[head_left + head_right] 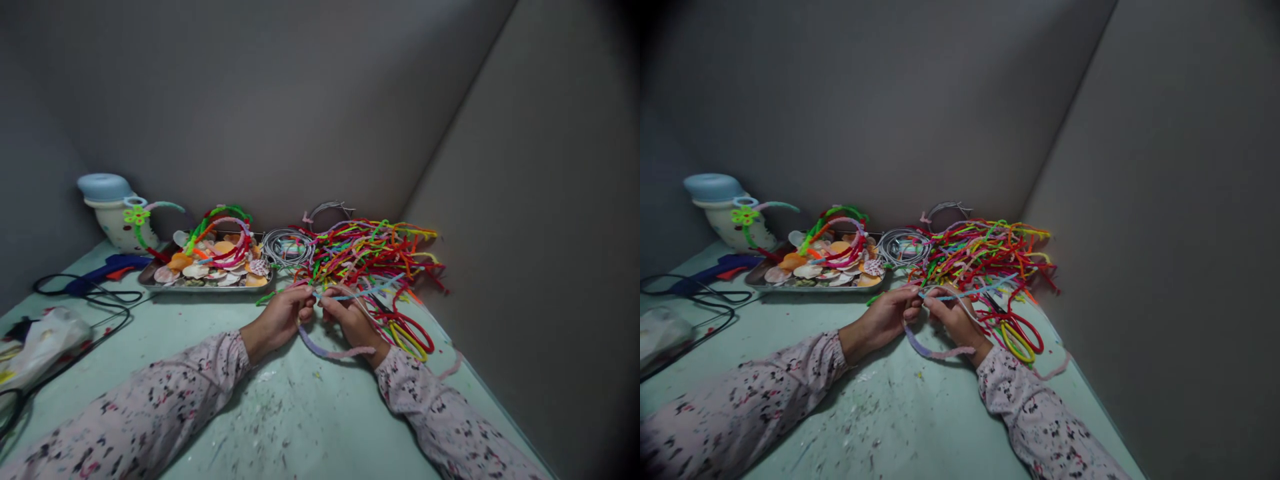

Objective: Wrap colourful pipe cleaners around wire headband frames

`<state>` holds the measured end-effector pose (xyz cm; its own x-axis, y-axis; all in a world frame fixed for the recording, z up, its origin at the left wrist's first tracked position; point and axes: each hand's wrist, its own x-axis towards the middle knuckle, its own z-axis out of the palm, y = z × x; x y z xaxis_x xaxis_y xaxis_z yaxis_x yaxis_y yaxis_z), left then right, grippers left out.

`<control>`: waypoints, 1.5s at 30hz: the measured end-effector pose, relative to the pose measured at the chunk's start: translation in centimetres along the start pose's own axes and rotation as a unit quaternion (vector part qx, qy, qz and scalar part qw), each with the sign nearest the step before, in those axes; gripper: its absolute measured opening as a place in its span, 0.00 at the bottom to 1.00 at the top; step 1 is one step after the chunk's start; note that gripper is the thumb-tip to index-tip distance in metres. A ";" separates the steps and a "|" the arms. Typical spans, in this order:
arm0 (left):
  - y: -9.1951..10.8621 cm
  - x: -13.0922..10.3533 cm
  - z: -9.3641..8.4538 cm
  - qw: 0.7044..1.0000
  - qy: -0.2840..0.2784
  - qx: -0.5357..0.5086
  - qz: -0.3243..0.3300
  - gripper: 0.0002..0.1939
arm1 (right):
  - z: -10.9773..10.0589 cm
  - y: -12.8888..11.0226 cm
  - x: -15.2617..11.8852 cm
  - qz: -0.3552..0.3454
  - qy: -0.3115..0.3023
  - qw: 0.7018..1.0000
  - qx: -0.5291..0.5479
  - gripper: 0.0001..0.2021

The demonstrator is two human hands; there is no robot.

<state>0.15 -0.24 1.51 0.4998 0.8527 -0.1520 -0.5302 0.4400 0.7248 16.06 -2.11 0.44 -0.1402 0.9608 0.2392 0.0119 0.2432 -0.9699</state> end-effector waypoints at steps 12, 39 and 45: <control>0.0 -0.1 -0.1 1.000 -0.022 -0.013 -0.015 0.07 | -0.1 1.9 0.6 0.032 0.022 0.997 0.071 0.14; -0.4 0.4 -0.8 1.000 -0.012 0.005 0.003 0.03 | 0.7 2.3 0.3 -0.084 0.053 0.993 -0.069 0.06; -0.7 0.3 -0.6 0.996 0.001 0.080 0.044 0.05 | 0.6 2.0 0.5 -0.069 0.114 0.989 -0.070 0.13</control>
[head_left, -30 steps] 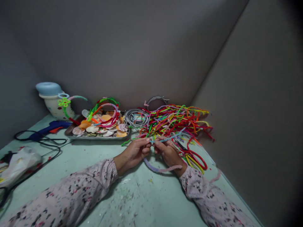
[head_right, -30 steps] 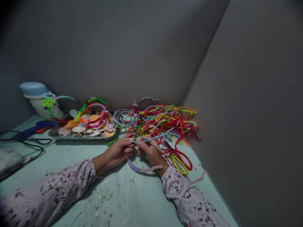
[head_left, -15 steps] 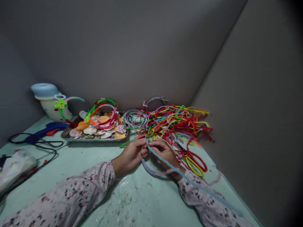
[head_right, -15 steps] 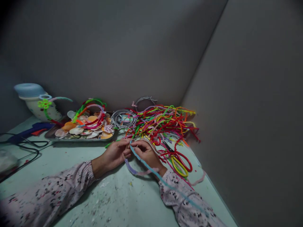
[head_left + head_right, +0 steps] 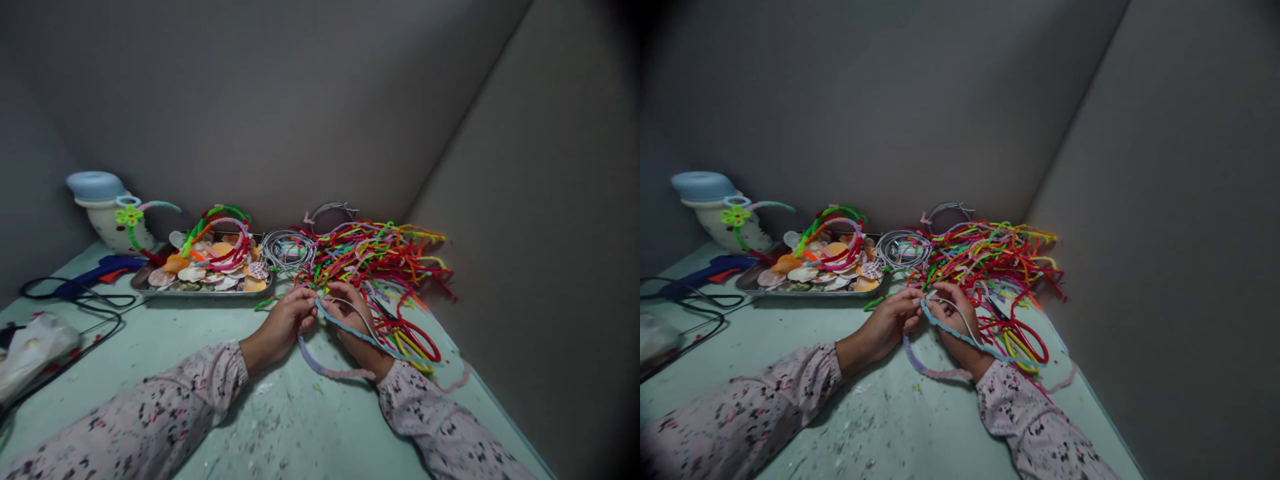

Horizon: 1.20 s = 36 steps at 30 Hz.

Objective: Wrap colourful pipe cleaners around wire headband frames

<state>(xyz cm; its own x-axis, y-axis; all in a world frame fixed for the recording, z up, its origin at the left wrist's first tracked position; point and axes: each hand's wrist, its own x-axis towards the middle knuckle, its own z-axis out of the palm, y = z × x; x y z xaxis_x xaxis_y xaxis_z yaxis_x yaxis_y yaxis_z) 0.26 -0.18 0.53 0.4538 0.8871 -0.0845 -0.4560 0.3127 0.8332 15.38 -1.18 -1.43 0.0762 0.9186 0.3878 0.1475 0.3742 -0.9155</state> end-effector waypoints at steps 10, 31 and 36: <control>-0.7 -0.3 0.2 0.961 0.066 0.225 0.145 0.09 | -0.2 -0.3 -0.3 -0.020 -0.006 0.998 -0.064 0.07; -0.7 -0.5 -0.2 0.914 0.103 0.334 0.207 0.06 | -0.3 -1.1 -0.5 -0.035 -0.025 0.997 -0.062 0.06; -0.5 -0.7 0.0 0.918 0.104 0.325 0.203 0.06 | -0.3 -1.3 -0.6 -0.036 -0.034 0.997 -0.055 0.06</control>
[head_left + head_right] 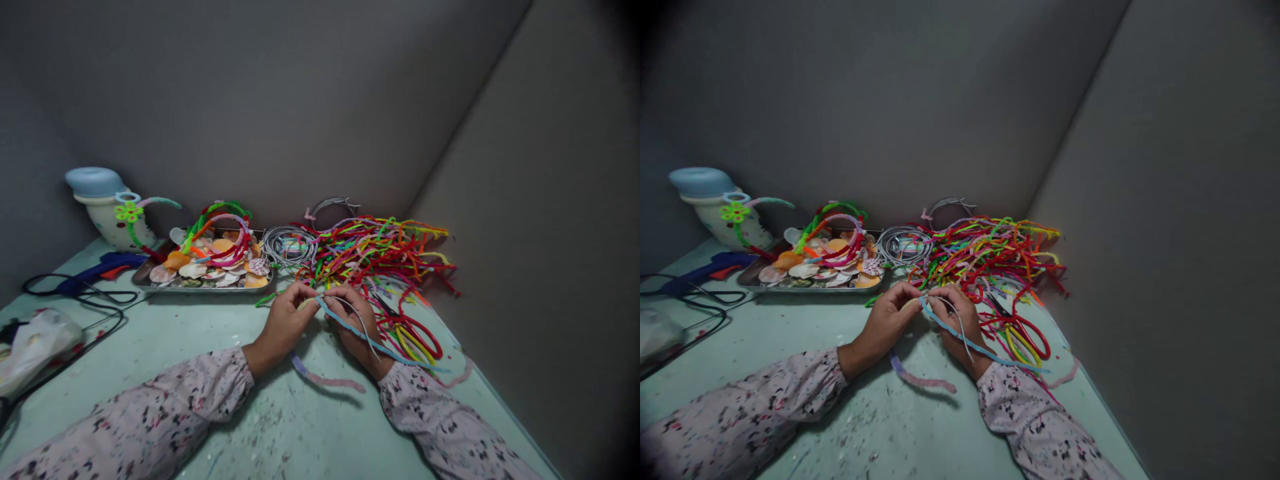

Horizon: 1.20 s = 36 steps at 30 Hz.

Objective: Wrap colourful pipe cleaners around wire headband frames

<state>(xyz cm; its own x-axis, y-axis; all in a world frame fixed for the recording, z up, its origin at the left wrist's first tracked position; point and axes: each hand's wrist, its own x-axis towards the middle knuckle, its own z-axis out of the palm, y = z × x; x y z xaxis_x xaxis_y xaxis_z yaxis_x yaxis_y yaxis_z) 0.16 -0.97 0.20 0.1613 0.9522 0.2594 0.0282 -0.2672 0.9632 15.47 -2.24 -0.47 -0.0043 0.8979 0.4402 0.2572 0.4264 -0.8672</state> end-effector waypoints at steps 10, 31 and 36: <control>0.1 0.0 -0.1 0.999 -0.009 -0.029 -0.038 0.09 | 0.0 -0.5 -0.1 -0.015 -0.003 1.000 0.009 0.05; 0.1 0.2 0.0 0.997 -0.016 -0.042 -0.059 0.09 | -0.3 0.0 -0.1 -0.029 -0.005 0.999 -0.021 0.05; 0.4 0.2 0.0 0.995 -0.019 -0.055 -0.078 0.10 | -0.2 -0.3 -0.1 -0.039 -0.003 0.999 -0.032 0.05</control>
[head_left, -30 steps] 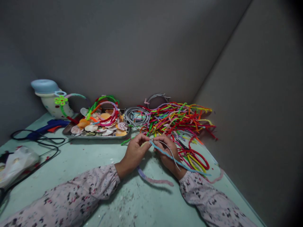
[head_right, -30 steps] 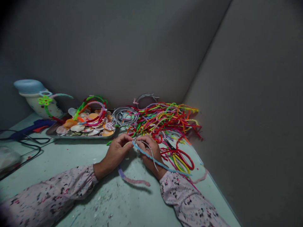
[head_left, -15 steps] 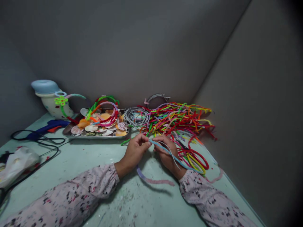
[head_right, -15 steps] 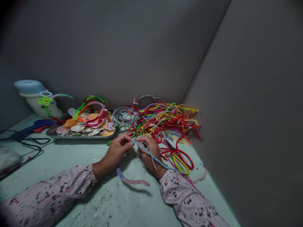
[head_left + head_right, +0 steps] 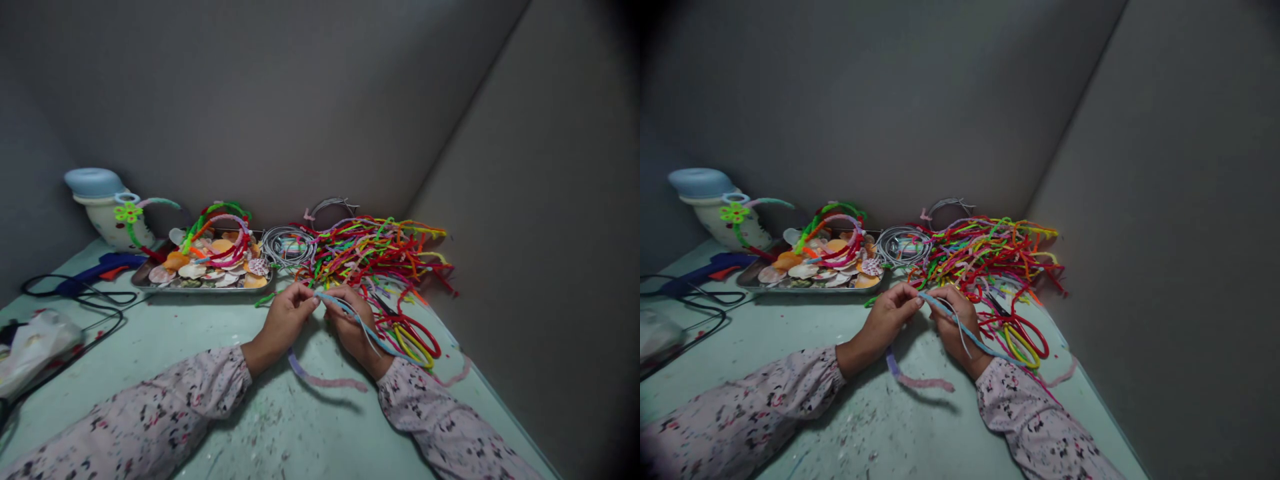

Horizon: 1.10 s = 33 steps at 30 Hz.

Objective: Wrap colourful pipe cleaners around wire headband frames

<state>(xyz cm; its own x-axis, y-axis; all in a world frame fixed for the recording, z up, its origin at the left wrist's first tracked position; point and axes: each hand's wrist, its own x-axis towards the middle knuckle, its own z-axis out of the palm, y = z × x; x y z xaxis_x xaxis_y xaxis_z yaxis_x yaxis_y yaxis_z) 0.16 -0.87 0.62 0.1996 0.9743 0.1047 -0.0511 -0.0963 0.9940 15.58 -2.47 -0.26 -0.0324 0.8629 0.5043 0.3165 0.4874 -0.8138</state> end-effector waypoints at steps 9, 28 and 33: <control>-0.3 0.1 0.1 1.000 -0.005 0.009 -0.002 0.10 | -0.1 -0.1 -0.1 0.001 -0.006 1.000 0.016 0.04; -0.2 -0.3 0.6 0.999 -0.028 0.029 0.025 0.07 | 0.0 0.5 0.3 0.035 -0.010 0.997 0.065 0.08; -0.5 0.0 0.6 0.999 -0.033 -0.005 -0.012 0.09 | -0.2 0.0 0.5 0.023 -0.008 0.996 0.081 0.08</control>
<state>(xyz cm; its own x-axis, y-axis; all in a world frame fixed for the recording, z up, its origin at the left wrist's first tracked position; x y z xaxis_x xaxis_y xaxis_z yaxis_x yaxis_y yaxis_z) 0.80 -0.97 0.11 0.2649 0.9606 0.0835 -0.0546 -0.0715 0.9959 15.74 -2.08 -0.02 -0.0375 0.8867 0.4607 0.1601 0.4604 -0.8731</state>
